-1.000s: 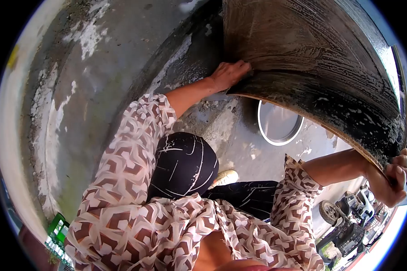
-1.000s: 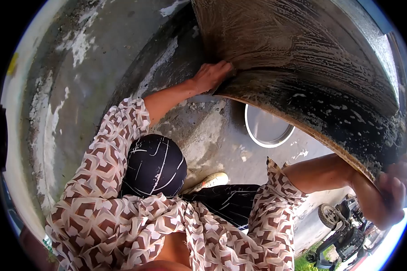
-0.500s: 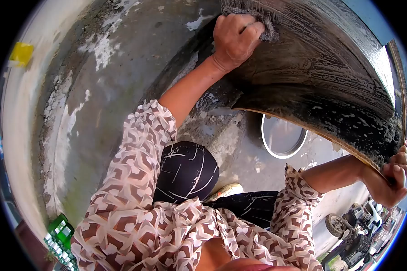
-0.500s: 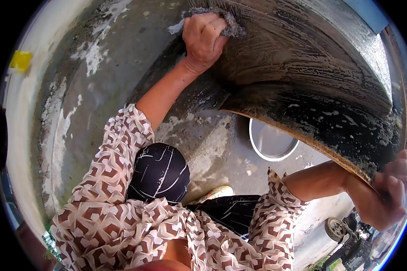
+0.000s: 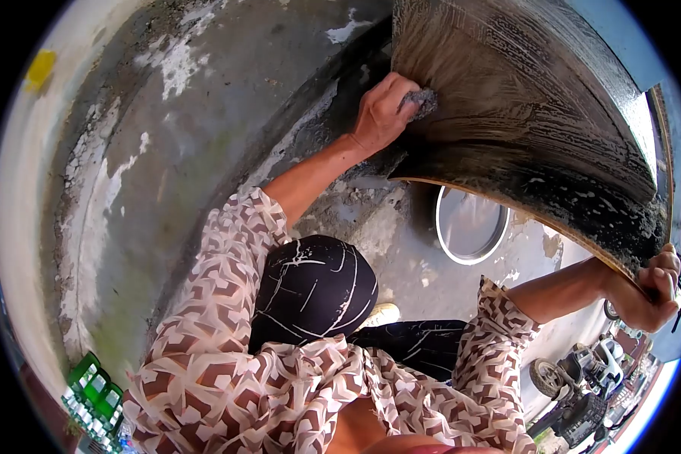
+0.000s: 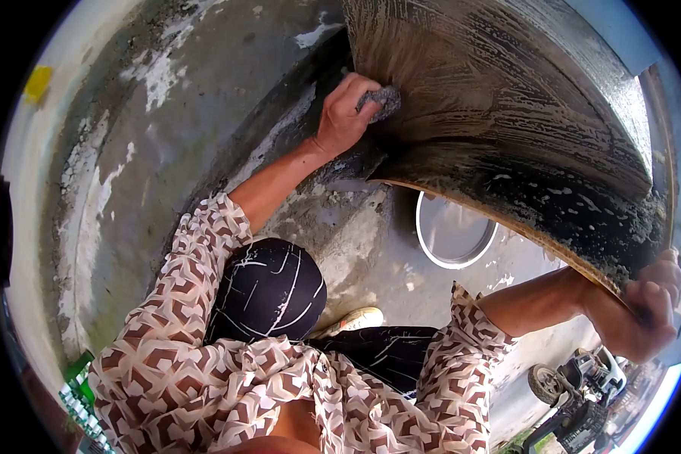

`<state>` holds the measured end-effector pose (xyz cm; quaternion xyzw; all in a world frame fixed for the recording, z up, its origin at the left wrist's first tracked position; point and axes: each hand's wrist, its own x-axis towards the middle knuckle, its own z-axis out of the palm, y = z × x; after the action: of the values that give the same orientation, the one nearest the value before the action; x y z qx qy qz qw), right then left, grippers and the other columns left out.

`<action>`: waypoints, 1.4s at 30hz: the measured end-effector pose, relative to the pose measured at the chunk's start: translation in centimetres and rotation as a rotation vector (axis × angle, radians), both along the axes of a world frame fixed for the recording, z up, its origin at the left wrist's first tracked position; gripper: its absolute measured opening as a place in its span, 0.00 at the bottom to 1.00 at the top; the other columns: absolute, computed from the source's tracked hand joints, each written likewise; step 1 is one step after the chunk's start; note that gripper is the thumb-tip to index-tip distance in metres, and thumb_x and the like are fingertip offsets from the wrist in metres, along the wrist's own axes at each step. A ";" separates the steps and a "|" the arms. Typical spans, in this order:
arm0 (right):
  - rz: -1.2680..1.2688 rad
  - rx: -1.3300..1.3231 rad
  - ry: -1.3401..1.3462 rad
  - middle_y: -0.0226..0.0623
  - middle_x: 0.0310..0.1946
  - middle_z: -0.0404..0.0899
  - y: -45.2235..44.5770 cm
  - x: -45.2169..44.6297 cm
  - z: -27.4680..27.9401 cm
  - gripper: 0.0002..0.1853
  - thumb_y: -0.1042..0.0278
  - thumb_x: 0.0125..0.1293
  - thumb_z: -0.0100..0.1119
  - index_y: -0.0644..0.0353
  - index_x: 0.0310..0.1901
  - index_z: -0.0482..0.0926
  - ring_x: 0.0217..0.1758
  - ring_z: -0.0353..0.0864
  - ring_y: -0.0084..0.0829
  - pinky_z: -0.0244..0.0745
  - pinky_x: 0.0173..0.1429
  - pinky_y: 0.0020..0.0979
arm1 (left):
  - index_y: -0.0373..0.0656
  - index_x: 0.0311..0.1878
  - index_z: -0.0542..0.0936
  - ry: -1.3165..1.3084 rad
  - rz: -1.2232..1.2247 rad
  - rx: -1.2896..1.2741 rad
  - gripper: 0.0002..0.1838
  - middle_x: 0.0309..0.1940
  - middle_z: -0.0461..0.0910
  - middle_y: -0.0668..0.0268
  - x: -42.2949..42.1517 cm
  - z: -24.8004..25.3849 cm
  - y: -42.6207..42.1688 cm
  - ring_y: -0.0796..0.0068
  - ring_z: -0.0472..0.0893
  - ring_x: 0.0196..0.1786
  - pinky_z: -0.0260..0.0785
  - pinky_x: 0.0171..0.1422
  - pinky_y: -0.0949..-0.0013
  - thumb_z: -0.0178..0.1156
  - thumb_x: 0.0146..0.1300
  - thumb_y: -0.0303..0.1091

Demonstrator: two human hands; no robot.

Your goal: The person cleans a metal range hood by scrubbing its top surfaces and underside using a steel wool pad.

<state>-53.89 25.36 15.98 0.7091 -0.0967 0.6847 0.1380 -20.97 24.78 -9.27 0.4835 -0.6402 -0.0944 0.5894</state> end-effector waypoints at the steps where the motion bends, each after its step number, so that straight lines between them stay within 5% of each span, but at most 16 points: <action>1: 0.084 0.039 -0.058 0.34 0.11 0.55 0.2 0.2 0.0 0.11 0.70 0.55 0.50 0.66 0.19 0.69 0.17 0.61 0.30 0.60 0.26 0.37 | 0.39 0.41 0.76 0.051 0.048 -0.155 0.13 0.37 0.76 0.58 0.1 3.0 -1.1 0.53 0.77 0.36 0.70 0.40 0.58 0.65 0.51 0.21; 4: 0.029 0.004 0.015 0.34 0.10 0.54 1.0 0.1 0.4 0.15 0.73 0.57 0.34 0.65 0.16 0.66 0.15 0.60 0.31 0.63 0.25 0.38 | 0.39 0.40 0.76 0.107 0.248 -0.505 0.14 0.35 0.76 0.59 1.6 10.7 -3.5 0.56 0.76 0.33 0.68 0.36 0.60 0.67 0.50 0.22; 6: -0.060 -0.018 0.066 0.34 0.10 0.54 1.4 -0.9 0.7 0.20 0.66 0.56 0.24 0.65 0.15 0.65 0.15 0.60 0.31 0.63 0.25 0.39 | 0.39 0.45 0.75 0.029 0.290 -0.625 0.17 0.42 0.75 0.54 1.5 12.6 -6.4 0.50 0.76 0.45 0.70 0.50 0.58 0.60 0.49 0.19; 11: -0.012 0.035 0.020 0.33 0.10 0.54 2.4 -0.9 0.4 0.20 0.66 0.57 0.25 0.64 0.15 0.65 0.15 0.60 0.30 0.63 0.25 0.38 | 0.46 0.39 0.78 -0.322 0.191 -0.492 0.15 0.36 0.77 0.64 0.9 2.7 -4.1 0.60 0.78 0.37 0.67 0.40 0.60 0.68 0.47 0.24; 14: -0.007 0.062 0.019 0.33 0.10 0.54 2.4 -0.5 0.1 0.20 0.66 0.58 0.26 0.64 0.15 0.65 0.15 0.60 0.30 0.63 0.25 0.37 | 0.46 0.41 0.78 -0.429 -0.005 -0.161 0.16 0.37 0.77 0.65 0.6 -9.8 -3.1 0.61 0.78 0.40 0.68 0.44 0.60 0.67 0.47 0.24; 18: 0.003 0.081 0.022 0.32 0.10 0.54 2.3 0.0 0.1 0.20 0.66 0.59 0.26 0.64 0.15 0.65 0.15 0.59 0.29 0.62 0.25 0.37 | 0.43 0.44 0.76 -0.128 -0.255 0.141 0.17 0.38 0.75 0.62 -0.1 -18.6 -0.1 0.56 0.78 0.40 0.69 0.45 0.59 0.65 0.50 0.22; 20: 0.004 0.082 0.017 0.32 0.10 0.54 1.7 0.1 0.1 0.20 0.66 0.59 0.26 0.63 0.15 0.65 0.15 0.59 0.29 0.62 0.25 0.36 | 0.41 0.43 0.76 -0.011 -0.296 0.222 0.15 0.37 0.75 0.60 -0.8 -19.0 0.0 0.56 0.78 0.40 0.70 0.44 0.60 0.65 0.52 0.22; 22: 0.004 0.093 0.015 0.32 0.10 0.54 1.6 0.1 0.0 0.20 0.66 0.60 0.27 0.63 0.15 0.66 0.15 0.59 0.29 0.62 0.25 0.36 | 0.39 0.43 0.75 0.066 -0.231 0.201 0.13 0.36 0.75 0.59 -1.3 -16.1 -0.6 0.55 0.78 0.40 0.71 0.43 0.60 0.64 0.54 0.22; 28: -0.001 0.133 0.016 0.31 0.10 0.55 2.4 -0.1 -0.5 0.21 0.65 0.61 0.28 0.62 0.16 0.66 0.14 0.59 0.28 0.61 0.25 0.35 | 0.42 0.39 0.77 0.146 0.269 -0.217 0.13 0.33 0.75 0.61 1.2 4.3 -1.9 0.58 0.78 0.35 0.70 0.38 0.62 0.67 0.51 0.21; 30: -0.001 0.145 0.012 0.31 0.10 0.55 2.6 -0.3 -0.6 0.21 0.65 0.61 0.28 0.62 0.16 0.66 0.14 0.59 0.28 0.61 0.25 0.34 | 0.39 0.45 0.75 0.047 0.241 -0.512 0.18 0.42 0.74 0.53 1.7 7.0 -4.9 0.48 0.76 0.45 0.70 0.50 0.57 0.60 0.48 0.17; 32: -0.002 0.143 0.001 0.31 0.09 0.55 2.6 -0.5 -0.7 0.21 0.65 0.62 0.28 0.62 0.16 0.66 0.14 0.59 0.27 0.61 0.25 0.34 | 0.38 0.42 0.75 -0.197 0.200 -0.532 0.15 0.39 0.75 0.54 0.3 2.9 -4.5 0.49 0.77 0.42 0.70 0.48 0.59 0.59 0.49 0.17; 33: -0.003 0.150 0.007 0.30 0.09 0.55 2.8 -0.6 -0.6 0.21 0.65 0.62 0.28 0.62 0.16 0.66 0.14 0.59 0.27 0.61 0.25 0.34 | 0.46 0.38 0.77 -0.212 0.181 -0.525 0.13 0.33 0.76 0.63 0.0 1.2 -3.6 0.60 0.78 0.36 0.70 0.38 0.62 0.66 0.49 0.22; 38: 0.003 0.163 0.010 0.30 0.09 0.55 2.5 -0.5 -1.0 0.21 0.65 0.63 0.29 0.61 0.16 0.67 0.14 0.59 0.26 0.60 0.25 0.33 | 0.46 0.37 0.77 -0.390 -0.157 -0.021 0.11 0.37 0.76 0.62 -0.2 -16.9 -1.0 0.59 0.79 0.39 0.71 0.41 0.61 0.63 0.50 0.22; 42: 0.011 0.173 0.006 0.29 0.09 0.55 2.1 0.0 -1.0 0.21 0.65 0.64 0.30 0.60 0.16 0.67 0.14 0.59 0.26 0.60 0.25 0.32 | 0.44 0.40 0.77 -0.349 -0.267 0.180 0.11 0.39 0.76 0.60 -0.4 -20.5 -0.8 0.55 0.79 0.38 0.72 0.40 0.60 0.62 0.52 0.22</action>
<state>-53.92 27.43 15.01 0.7208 -0.1511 0.6725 0.0727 -21.40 23.96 -29.76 0.4541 -0.7796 -0.1432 0.4068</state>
